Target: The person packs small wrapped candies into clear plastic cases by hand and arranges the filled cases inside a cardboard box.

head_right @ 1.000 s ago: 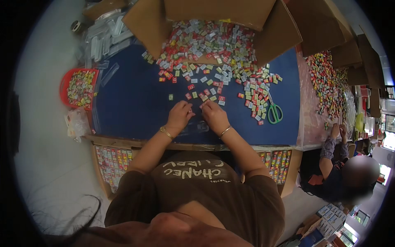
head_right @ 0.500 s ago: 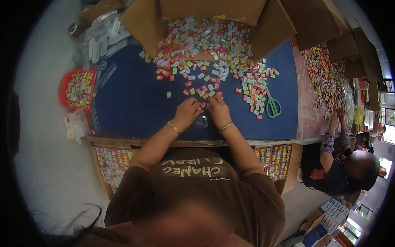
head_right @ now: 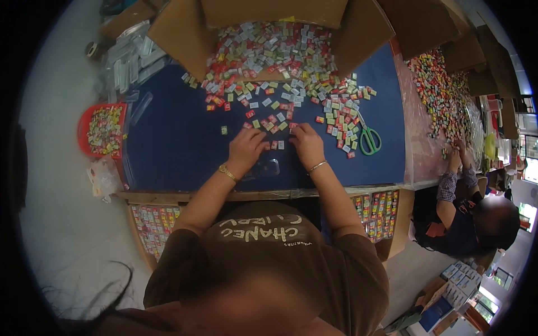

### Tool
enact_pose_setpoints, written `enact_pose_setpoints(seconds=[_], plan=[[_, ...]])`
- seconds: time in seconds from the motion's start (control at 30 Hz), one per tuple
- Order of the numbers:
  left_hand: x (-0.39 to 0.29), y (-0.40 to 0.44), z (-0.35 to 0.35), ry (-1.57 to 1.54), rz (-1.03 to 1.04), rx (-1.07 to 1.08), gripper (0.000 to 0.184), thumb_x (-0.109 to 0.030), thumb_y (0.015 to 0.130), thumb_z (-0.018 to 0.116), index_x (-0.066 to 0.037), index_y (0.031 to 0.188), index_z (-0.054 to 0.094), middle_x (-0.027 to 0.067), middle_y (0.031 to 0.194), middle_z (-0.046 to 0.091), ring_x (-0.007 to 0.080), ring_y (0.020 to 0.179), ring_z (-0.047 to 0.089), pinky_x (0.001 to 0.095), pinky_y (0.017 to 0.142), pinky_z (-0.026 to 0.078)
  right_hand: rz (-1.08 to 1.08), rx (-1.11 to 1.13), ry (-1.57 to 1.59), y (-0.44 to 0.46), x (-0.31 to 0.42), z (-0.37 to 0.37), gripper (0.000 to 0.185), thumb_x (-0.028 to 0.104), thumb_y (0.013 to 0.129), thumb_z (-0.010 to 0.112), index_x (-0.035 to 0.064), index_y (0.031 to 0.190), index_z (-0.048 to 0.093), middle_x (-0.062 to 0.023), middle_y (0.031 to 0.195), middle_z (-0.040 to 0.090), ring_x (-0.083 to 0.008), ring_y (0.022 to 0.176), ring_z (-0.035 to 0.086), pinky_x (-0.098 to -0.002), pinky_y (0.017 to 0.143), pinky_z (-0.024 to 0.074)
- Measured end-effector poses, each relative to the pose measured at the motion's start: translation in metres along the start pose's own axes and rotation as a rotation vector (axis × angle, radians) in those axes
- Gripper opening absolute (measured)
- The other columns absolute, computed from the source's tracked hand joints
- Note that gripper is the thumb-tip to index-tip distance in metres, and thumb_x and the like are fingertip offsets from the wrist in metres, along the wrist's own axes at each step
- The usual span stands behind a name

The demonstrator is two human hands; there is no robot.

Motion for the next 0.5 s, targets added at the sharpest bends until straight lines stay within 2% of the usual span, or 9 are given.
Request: enact_pose_setpoints(seconds=[0.07, 0.23, 0.33, 0.4, 0.5], plan=[[0.014, 0.009, -0.020, 0.199, -0.050, -0.146, 0.027, -0.009, 0.075, 0.074, -0.006, 0.101, 0.068, 0.0060, 0.102, 0.061, 0.0266, 0.097, 0.059, 0.0368, 0.080, 0.052, -0.017, -0.003, -0.027, 0.004, 0.001, 0.001, 0.026, 0.006, 0.076, 0.074, 0.0067, 0.100, 0.065, -0.0099, 0.101, 0.063, -0.0330, 0.083, 0.065, -0.0406, 0.071, 0.0540], [0.028, 0.007, -0.016, 0.230, 0.003, -0.119, 0.023, -0.008, 0.077, 0.073, -0.006, 0.099, 0.068, 0.0063, 0.099, 0.062, 0.0267, 0.097, 0.058, 0.0374, 0.079, 0.052, -0.060, -0.032, -0.053, 0.001, 0.003, 0.004, 0.023, 0.005, 0.077, 0.072, 0.0067, 0.098, 0.064, -0.0097, 0.100, 0.062, -0.0341, 0.084, 0.065, -0.0416, 0.071, 0.0541], [0.023, -0.009, -0.014, 0.215, -0.081, -0.046, 0.023, -0.011, 0.077, 0.074, -0.006, 0.098, 0.068, 0.0061, 0.097, 0.062, 0.0264, 0.093, 0.058, 0.0372, 0.077, 0.053, 0.042, 0.053, -0.079, -0.008, 0.002, 0.008, 0.021, 0.007, 0.077, 0.074, 0.0062, 0.095, 0.062, -0.0097, 0.097, 0.062, -0.0342, 0.082, 0.064, -0.0420, 0.070, 0.0535], [0.023, -0.021, -0.013, 0.185, -0.126, -0.053, 0.025, -0.015, 0.077, 0.076, -0.006, 0.098, 0.068, 0.0061, 0.094, 0.061, 0.0262, 0.087, 0.059, 0.0371, 0.073, 0.053, 0.096, 0.153, 0.044, -0.015, 0.000, 0.015, 0.025, 0.010, 0.076, 0.076, 0.0067, 0.095, 0.061, -0.0098, 0.094, 0.063, -0.0340, 0.081, 0.064, -0.0424, 0.068, 0.0528], [0.019, -0.028, -0.005, 0.127, -0.156, -0.051, 0.027, -0.017, 0.077, 0.077, -0.004, 0.099, 0.067, 0.0067, 0.092, 0.061, 0.0272, 0.085, 0.061, 0.0380, 0.072, 0.053, 0.046, 0.181, 0.090, -0.018, 0.006, 0.019, 0.028, 0.011, 0.074, 0.077, 0.0068, 0.096, 0.060, -0.0092, 0.091, 0.063, -0.0338, 0.079, 0.064, -0.0424, 0.066, 0.0523]])
Point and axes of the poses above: each hand's wrist, its own y-axis towards the middle knuckle, its own z-axis out of the palm, x = y × z, the point moved 8 cm from there along y, towards the middle knuckle
